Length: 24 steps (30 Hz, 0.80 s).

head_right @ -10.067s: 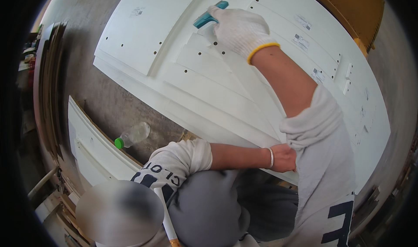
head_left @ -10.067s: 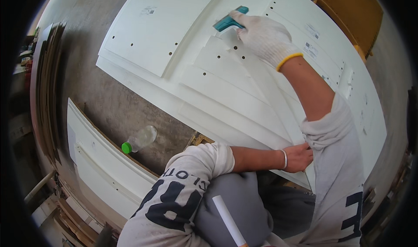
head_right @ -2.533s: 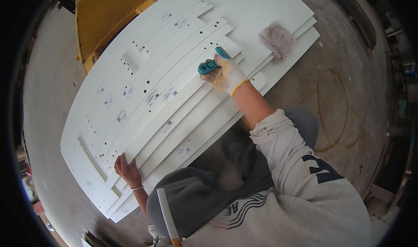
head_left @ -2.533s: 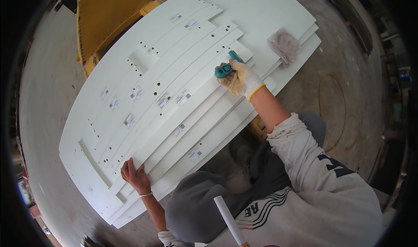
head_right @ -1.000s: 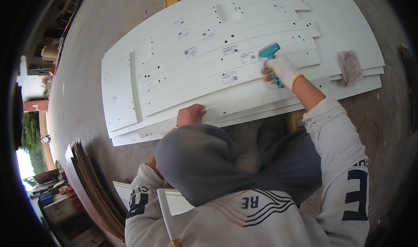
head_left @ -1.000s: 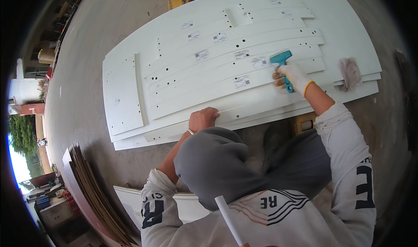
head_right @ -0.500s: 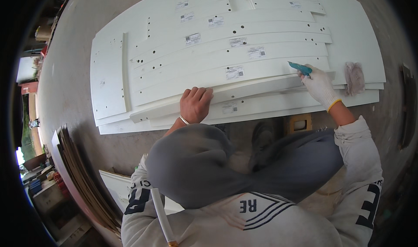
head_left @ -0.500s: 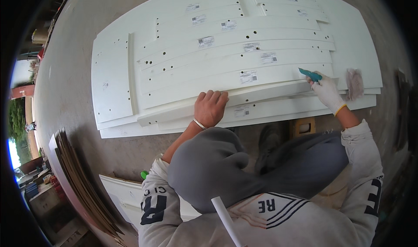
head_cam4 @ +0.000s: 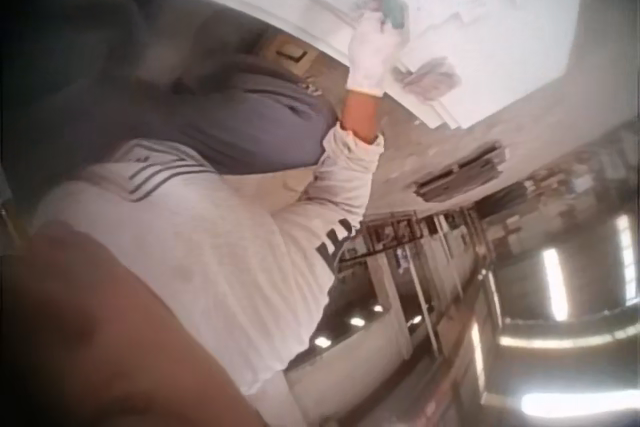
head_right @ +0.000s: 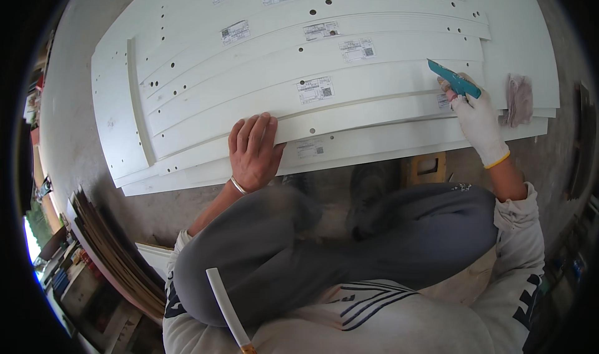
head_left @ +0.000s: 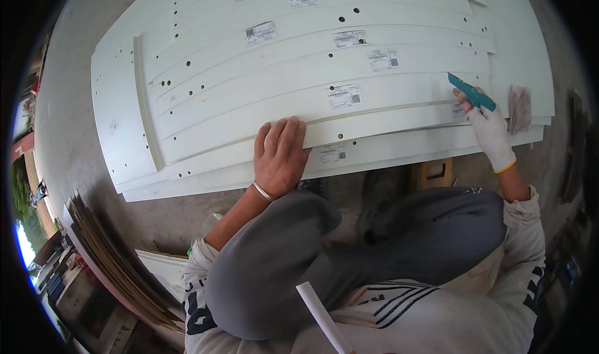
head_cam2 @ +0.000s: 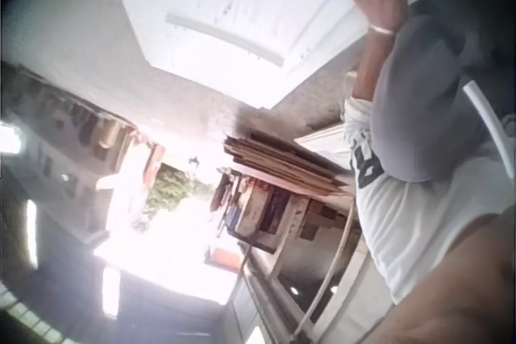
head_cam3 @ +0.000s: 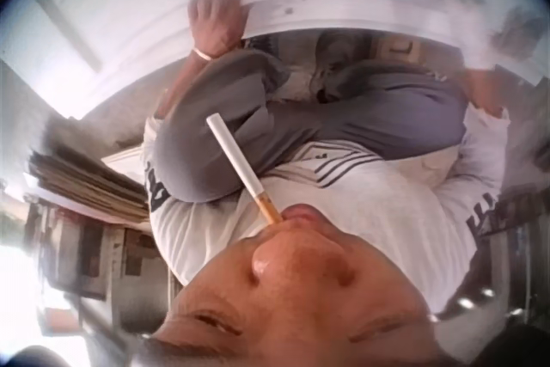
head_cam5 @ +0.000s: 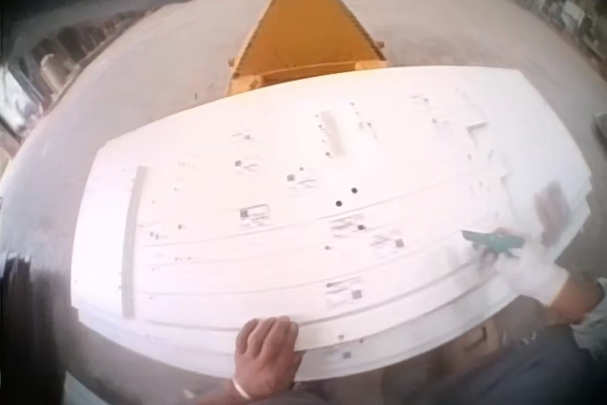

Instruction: The person sits on the floor and uses a scraper to remove stickers from white flat-pack panels. They repeatedly scrape the surface of each panel and peel off the removed sticker pieces by hand.

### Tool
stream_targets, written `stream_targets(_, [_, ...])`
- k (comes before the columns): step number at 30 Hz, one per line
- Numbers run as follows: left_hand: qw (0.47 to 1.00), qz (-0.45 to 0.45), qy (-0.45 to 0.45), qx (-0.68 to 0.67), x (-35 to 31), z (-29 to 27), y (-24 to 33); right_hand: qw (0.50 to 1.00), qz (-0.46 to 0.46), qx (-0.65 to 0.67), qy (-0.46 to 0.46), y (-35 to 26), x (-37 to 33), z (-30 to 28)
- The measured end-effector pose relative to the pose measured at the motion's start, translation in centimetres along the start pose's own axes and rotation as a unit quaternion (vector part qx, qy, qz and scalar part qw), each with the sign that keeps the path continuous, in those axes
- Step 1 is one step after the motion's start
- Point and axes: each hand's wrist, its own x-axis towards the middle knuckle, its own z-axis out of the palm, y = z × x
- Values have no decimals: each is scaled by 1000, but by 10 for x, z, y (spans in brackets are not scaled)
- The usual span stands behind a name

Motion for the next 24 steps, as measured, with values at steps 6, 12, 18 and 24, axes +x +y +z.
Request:
stream_targets(6, [1000, 10, 16, -3, -8, 1, 3, 980, -53, -181, 64, -9, 17, 2])
stream_targets(12, [999, 5, 42, -11, -4, 4, 1, 951, -48, -286, 110, -3, 40, -5])
stream_targets(18, [997, -49, -3, -61, 5, -15, -4, 835, 160, -500, 163, 24, 63, -59])
stream_targets(24, [986, -125, -100, -54, 5, -26, -23, 805, 197, -528, 185, 95, 60, -103])
